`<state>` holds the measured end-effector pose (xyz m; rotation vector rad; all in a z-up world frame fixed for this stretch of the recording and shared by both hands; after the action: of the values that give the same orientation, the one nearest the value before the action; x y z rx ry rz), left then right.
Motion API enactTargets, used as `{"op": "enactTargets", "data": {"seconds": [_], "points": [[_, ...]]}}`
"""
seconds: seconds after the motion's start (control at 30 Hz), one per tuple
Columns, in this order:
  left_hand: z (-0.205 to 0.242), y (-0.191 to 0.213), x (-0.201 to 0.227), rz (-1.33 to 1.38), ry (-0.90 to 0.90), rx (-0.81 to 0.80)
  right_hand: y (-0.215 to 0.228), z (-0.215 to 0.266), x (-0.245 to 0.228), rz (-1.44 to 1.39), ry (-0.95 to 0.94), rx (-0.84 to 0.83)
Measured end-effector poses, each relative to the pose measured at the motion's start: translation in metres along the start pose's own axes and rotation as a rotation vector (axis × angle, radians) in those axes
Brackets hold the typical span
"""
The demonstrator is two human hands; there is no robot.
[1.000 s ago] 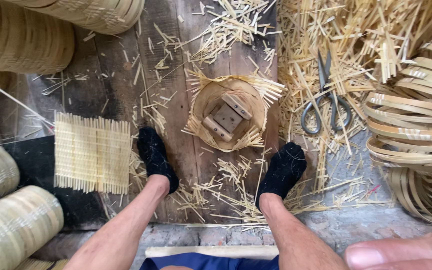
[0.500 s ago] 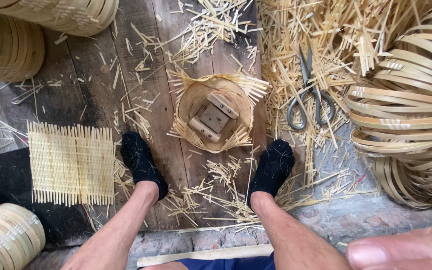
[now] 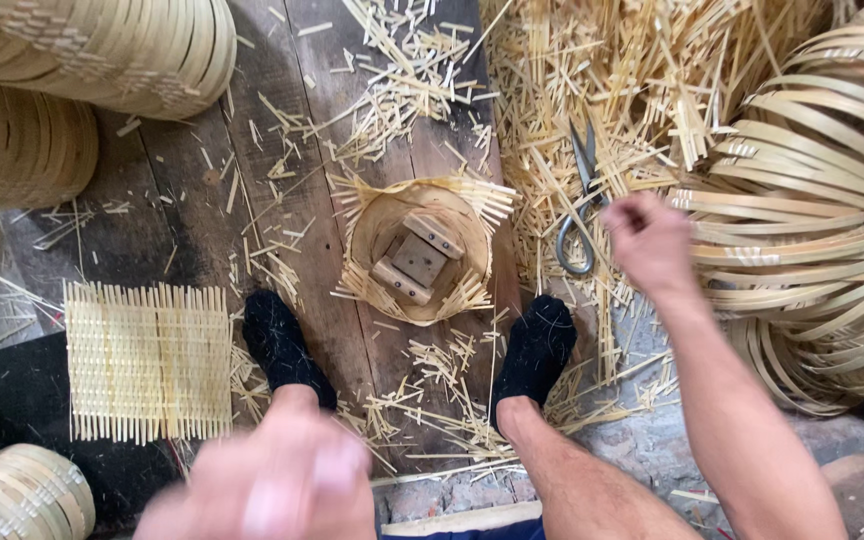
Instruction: The person weaves bamboo strips into square mats, attaches circular bamboo frames, and trims the excess material with scissors.
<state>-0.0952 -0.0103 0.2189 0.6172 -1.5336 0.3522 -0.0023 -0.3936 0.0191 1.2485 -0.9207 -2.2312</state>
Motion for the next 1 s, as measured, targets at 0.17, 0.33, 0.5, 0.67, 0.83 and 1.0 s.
{"op": "enactTargets", "data": {"seconds": [0.17, 0.33, 0.5, 0.67, 0.83, 1.0], "points": [[-0.015, -0.045, 0.012, -0.1, -0.185, -0.02, -0.069, -0.028, 0.096, 0.516, 0.205, 0.081], [-0.03, -0.087, -0.149, -0.885, 0.3, -0.154, -0.084, -0.022, 0.113, 0.383, -0.292, -0.152], [0.01, -0.116, -0.231, -1.185, 0.182, -0.309, -0.06, -0.018, 0.091, -0.066, -0.49, -0.347], [0.014, -0.122, -0.195, -1.155, -0.312, -0.295, -0.047, 0.028, 0.068, -0.439, -0.354, -0.363], [-0.007, -0.114, -0.182, -1.05, -0.095, -0.185, -0.036, 0.042, 0.048, -0.211, -0.225, -0.241], [-0.004, -0.1, -0.148, -1.026, -0.261, -0.28, 0.004, 0.075, -0.025, -0.602, 0.133, -0.09]]}}
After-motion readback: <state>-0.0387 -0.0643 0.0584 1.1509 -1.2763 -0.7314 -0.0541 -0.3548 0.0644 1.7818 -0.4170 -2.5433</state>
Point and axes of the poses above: each hand's wrist, its own z-axis away from the middle knuckle, its own y-axis out of the back of the hand, x = y × z, the point moved 8 cm from there along -z, towards the middle knuckle, and after that the axes turned 12 degrees about x, right-handed, at the moved point
